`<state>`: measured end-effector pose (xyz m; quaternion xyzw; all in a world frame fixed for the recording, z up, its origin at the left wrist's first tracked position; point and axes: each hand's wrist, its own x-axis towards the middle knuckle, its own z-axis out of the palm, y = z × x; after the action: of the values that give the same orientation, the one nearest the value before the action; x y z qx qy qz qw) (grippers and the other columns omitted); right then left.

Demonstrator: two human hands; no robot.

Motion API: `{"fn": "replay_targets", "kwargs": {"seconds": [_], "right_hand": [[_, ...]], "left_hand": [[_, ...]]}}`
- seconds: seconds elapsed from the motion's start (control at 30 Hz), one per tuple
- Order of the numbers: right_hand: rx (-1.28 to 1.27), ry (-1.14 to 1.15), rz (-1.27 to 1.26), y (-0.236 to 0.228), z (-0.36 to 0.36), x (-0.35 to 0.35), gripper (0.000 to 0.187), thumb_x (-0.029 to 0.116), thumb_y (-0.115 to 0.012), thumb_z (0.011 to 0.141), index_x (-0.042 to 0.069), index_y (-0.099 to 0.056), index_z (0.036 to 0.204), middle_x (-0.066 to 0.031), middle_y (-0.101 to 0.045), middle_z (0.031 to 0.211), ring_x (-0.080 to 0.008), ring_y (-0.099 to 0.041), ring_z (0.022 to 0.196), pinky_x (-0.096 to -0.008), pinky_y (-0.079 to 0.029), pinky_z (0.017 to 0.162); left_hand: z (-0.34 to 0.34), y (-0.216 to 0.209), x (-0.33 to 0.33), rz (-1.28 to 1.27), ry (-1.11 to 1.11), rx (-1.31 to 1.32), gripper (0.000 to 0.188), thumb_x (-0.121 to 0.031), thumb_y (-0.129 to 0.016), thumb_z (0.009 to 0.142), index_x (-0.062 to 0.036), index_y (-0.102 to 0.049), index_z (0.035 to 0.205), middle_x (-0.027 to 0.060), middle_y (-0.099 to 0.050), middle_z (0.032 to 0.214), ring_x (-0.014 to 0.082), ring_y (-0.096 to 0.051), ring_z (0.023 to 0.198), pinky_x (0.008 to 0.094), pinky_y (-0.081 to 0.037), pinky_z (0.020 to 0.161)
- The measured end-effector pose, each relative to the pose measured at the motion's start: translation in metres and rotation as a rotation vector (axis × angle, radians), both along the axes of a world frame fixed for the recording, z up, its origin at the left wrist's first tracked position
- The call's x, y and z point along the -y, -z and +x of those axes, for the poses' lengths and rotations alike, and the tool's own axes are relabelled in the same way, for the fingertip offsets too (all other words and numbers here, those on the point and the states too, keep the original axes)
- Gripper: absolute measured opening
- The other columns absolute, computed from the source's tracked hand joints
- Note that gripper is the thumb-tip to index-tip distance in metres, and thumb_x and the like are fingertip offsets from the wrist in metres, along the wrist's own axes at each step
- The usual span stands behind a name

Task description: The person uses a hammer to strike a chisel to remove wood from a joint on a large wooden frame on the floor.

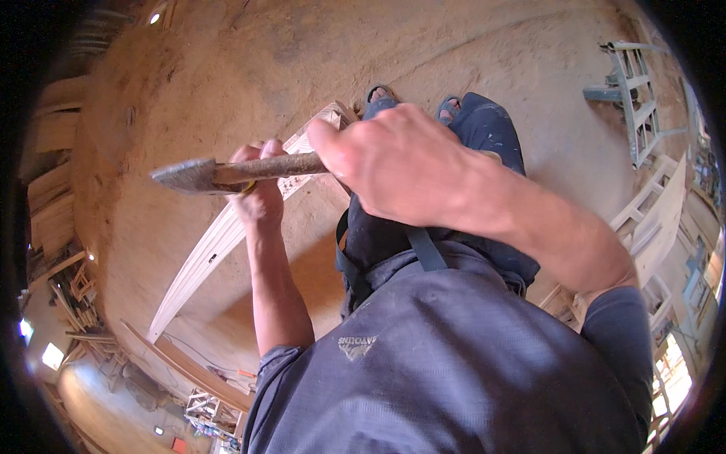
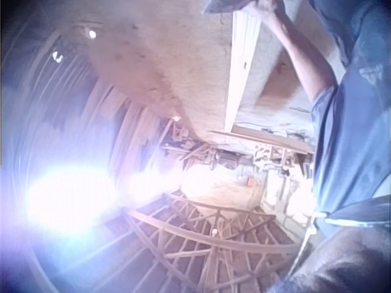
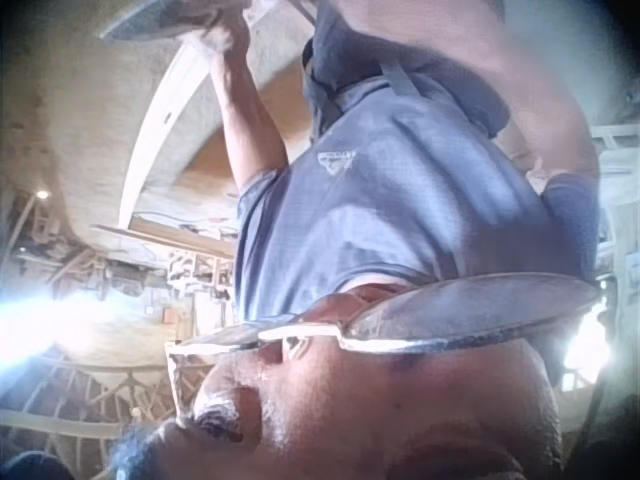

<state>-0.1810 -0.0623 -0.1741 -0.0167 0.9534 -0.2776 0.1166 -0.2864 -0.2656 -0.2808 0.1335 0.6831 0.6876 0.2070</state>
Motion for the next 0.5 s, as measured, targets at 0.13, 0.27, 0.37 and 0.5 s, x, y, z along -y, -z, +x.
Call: {"fn": "replay_targets", "kwargs": {"seconds": [0.13, 0.27, 0.37, 0.5], "right_hand": [[-0.181, 0.047, 0.012, -0.02, -0.009, 0.007, 0.025, 0.005, -0.069, 0.082, 0.003, -0.052, 0.101, -0.017, -0.063, 0.065, -0.041, -0.067, 0.064, -0.049, -0.053, 0.057], [-0.461, 0.291, -0.38, -0.06, -0.014, 0.01, 0.026, 0.005, -0.071, 0.081, 0.003, -0.053, 0.098, -0.0172, -0.066, 0.069, -0.0403, -0.068, 0.066, -0.0487, -0.051, 0.058], [-0.256, 0.141, -0.077, -0.016, -0.001, 0.009, 0.027, 0.001, -0.069, 0.081, 0.002, -0.052, 0.102, -0.0171, -0.066, 0.073, -0.0395, -0.069, 0.068, -0.0476, -0.051, 0.058], [-0.156, -0.005, 0.094, -0.027, -0.003, 0.007, 0.026, 0.0, -0.066, 0.082, 0.002, -0.051, 0.103, -0.0172, -0.065, 0.073, -0.0396, -0.069, 0.068, -0.0472, -0.052, 0.058]], "left_hand": [[0.004, 0.011, 0.014, -0.107, -0.031, -0.157, 0.014, -0.003, -0.072, 0.092, -0.0018, -0.062, 0.083, 0.0071, -0.066, 0.074, 0.0127, -0.061, 0.069, 0.028, -0.049, 0.06], [-0.005, -0.005, -0.01, -0.132, -0.055, -0.033, 0.031, -0.019, -0.079, 0.091, -0.0029, -0.061, 0.072, -0.0025, -0.056, 0.063, 0.0069, -0.048, 0.062, 0.0258, -0.042, 0.057], [-0.005, -0.004, -0.011, -0.173, -0.011, -0.041, 0.031, -0.019, -0.079, 0.091, -0.0041, -0.061, 0.071, -0.0019, -0.056, 0.065, 0.0077, -0.05, 0.063, 0.0268, -0.042, 0.057], [-0.002, 0.018, 0.008, -0.114, -0.032, -0.085, 0.018, -0.008, -0.075, 0.09, -0.0028, -0.063, 0.078, 0.0011, -0.062, 0.072, 0.0089, -0.055, 0.066, 0.0266, -0.045, 0.06]]}}
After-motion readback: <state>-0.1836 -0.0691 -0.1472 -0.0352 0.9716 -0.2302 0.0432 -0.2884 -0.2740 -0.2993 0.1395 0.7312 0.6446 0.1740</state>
